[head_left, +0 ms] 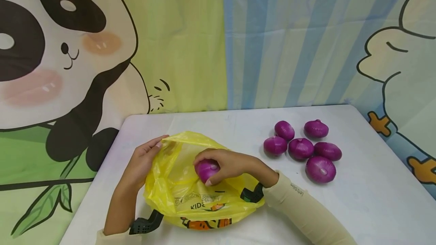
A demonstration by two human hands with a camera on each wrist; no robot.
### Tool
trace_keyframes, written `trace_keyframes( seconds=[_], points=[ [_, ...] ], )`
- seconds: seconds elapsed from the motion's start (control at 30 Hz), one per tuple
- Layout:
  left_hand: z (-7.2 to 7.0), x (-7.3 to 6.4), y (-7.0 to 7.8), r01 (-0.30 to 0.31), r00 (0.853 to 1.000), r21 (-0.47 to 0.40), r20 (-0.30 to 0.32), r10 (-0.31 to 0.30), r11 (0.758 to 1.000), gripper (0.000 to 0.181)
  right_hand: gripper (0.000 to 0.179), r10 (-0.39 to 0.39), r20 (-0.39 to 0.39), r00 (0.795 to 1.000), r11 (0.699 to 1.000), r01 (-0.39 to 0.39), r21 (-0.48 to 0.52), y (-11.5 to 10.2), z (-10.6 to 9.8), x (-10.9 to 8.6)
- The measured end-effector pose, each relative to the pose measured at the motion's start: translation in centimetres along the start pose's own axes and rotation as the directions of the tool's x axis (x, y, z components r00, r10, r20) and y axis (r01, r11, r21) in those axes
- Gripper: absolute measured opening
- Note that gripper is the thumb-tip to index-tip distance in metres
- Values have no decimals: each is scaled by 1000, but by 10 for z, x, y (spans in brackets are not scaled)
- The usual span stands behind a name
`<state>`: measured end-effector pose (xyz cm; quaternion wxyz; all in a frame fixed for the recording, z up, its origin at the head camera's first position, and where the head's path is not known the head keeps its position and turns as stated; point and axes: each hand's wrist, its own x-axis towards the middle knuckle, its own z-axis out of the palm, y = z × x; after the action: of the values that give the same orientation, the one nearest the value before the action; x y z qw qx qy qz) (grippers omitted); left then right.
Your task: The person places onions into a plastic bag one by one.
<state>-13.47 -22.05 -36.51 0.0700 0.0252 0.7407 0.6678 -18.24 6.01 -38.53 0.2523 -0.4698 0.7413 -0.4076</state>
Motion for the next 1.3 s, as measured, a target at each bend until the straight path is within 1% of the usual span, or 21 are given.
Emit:
trace_keyframes(
  seconds=[0.27, 0.63, 0.77, 0.9, 0.97, 1.07, 1.3],
  points=[
    [-1, 0, 1, 1, 1000, 0, -6, -1, 1000, 49, 57, -37, -4, 999, 999, 37, -31, -3, 0, -1],
    [-1, -1, 1, 0, 1000, -6, -8, 0, 1000, 47, 56, -39, -24, 999, 999, 38, -23, -3, -1, -2],
    [-1, -2, 1, -1, 1000, 0, -8, 1, 1000, 47, 53, -73, -45, 996, 997, 73, -16, -5, -2, -5],
    [-1, -2, 0, -5, 1000, 6, -11, 5, 1000, 47, 48, -137, -93, 986, 990, 135, -30, -6, -5, -10],
    [-2, -2, 0, -6, 1000, 9, -12, 6, 1000, 47, 46, -159, -114, 981, 987, 158, -15, -8, -6, -13],
    [-2, -1, 1, -4, 1000, 11, -14, 4, 1000, 47, 44, -169, -137, 976, 985, 173, 17, -9, -9, -18],
    [-2, -2, 2, -6, 1000, 26, -9, 6, 1000, 48, 44, -182, -157, 971, 981, 189, 34, -13, -12, -36]
  ],
)
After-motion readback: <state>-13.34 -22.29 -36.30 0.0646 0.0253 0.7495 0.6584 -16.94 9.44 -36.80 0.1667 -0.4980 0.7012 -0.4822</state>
